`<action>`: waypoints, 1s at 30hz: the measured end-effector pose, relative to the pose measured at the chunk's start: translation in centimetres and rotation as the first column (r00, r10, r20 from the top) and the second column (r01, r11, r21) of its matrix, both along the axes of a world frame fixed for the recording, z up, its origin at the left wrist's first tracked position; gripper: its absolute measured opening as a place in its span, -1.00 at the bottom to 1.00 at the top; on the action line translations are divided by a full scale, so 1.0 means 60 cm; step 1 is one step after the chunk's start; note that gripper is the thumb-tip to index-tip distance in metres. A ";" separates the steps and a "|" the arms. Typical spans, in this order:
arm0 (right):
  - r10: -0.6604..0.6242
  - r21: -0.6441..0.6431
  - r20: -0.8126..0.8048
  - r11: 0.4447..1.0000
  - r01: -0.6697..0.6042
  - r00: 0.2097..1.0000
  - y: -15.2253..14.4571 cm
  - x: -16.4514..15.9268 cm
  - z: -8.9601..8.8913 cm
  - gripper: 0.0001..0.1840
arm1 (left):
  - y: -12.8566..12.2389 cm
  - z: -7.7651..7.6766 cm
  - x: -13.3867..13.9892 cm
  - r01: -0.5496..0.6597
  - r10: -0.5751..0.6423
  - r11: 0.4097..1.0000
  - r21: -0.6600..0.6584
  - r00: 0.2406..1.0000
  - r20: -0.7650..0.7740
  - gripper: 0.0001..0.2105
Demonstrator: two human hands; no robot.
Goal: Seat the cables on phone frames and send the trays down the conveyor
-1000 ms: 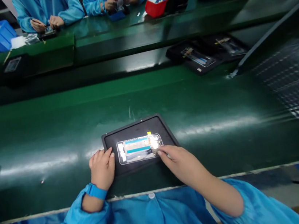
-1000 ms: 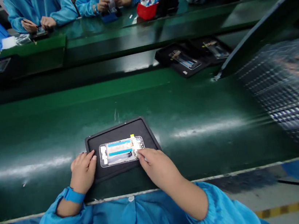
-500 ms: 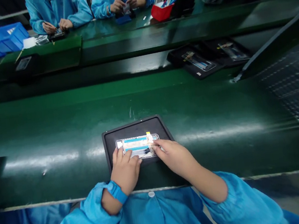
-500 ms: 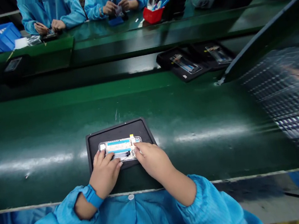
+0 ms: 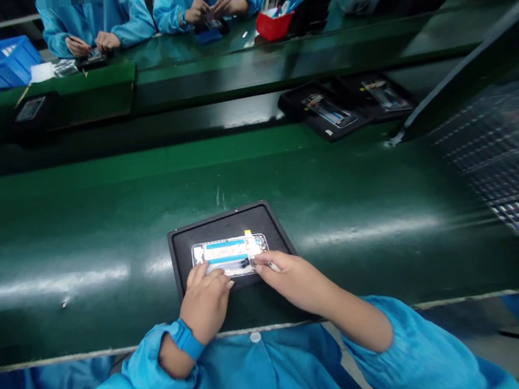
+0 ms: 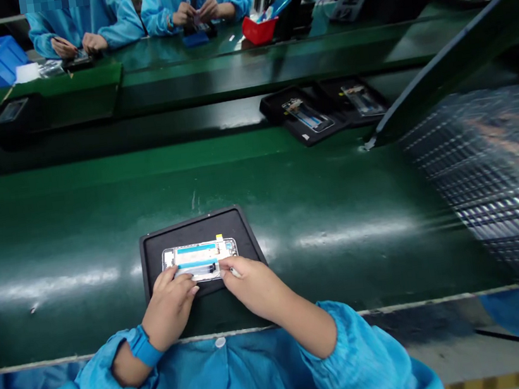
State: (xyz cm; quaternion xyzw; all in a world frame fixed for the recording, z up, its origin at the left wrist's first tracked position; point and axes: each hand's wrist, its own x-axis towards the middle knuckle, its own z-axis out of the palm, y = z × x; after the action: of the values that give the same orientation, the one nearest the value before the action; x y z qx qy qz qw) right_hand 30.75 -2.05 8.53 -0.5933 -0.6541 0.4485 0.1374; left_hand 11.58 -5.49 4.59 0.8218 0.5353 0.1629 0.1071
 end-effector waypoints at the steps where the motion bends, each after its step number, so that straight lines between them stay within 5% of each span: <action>1: 0.016 -0.011 -0.005 1.000 -0.016 1.000 0.001 -0.003 0.001 -0.71 | 0.000 0.000 0.000 0.000 0.000 1.000 0.001 1.000 -0.001 -0.83; 15: -0.310 -0.235 -0.198 0.936 0.262 0.930 -0.001 -0.004 -0.026 -0.81 | 0.010 -0.004 0.072 -0.026 0.017 0.984 0.178 0.998 0.053 -0.84; 20: -0.586 -0.369 -0.277 0.797 0.478 0.762 0.006 -0.003 -0.041 -0.64 | 0.017 -0.010 0.076 0.011 -0.010 0.988 0.157 1.000 -0.009 -0.87; 23: -0.645 -0.256 -0.353 0.763 0.593 0.678 0.007 0.001 -0.046 -0.57 | 0.021 -0.012 0.076 0.058 -0.053 0.993 0.103 0.997 -0.051 -0.90; 30: -0.541 0.178 -0.405 0.744 0.644 0.737 -0.019 -0.001 -0.065 -0.66 | 0.031 -0.004 0.076 0.119 -0.119 0.993 -0.007 0.986 -0.117 -0.89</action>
State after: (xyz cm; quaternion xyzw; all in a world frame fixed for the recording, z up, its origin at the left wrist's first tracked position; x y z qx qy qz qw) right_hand 30.71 -3.19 4.65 -0.6602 -0.4566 0.3651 0.4715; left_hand 16.16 -3.65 4.33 0.8604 0.4907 0.1077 0.0851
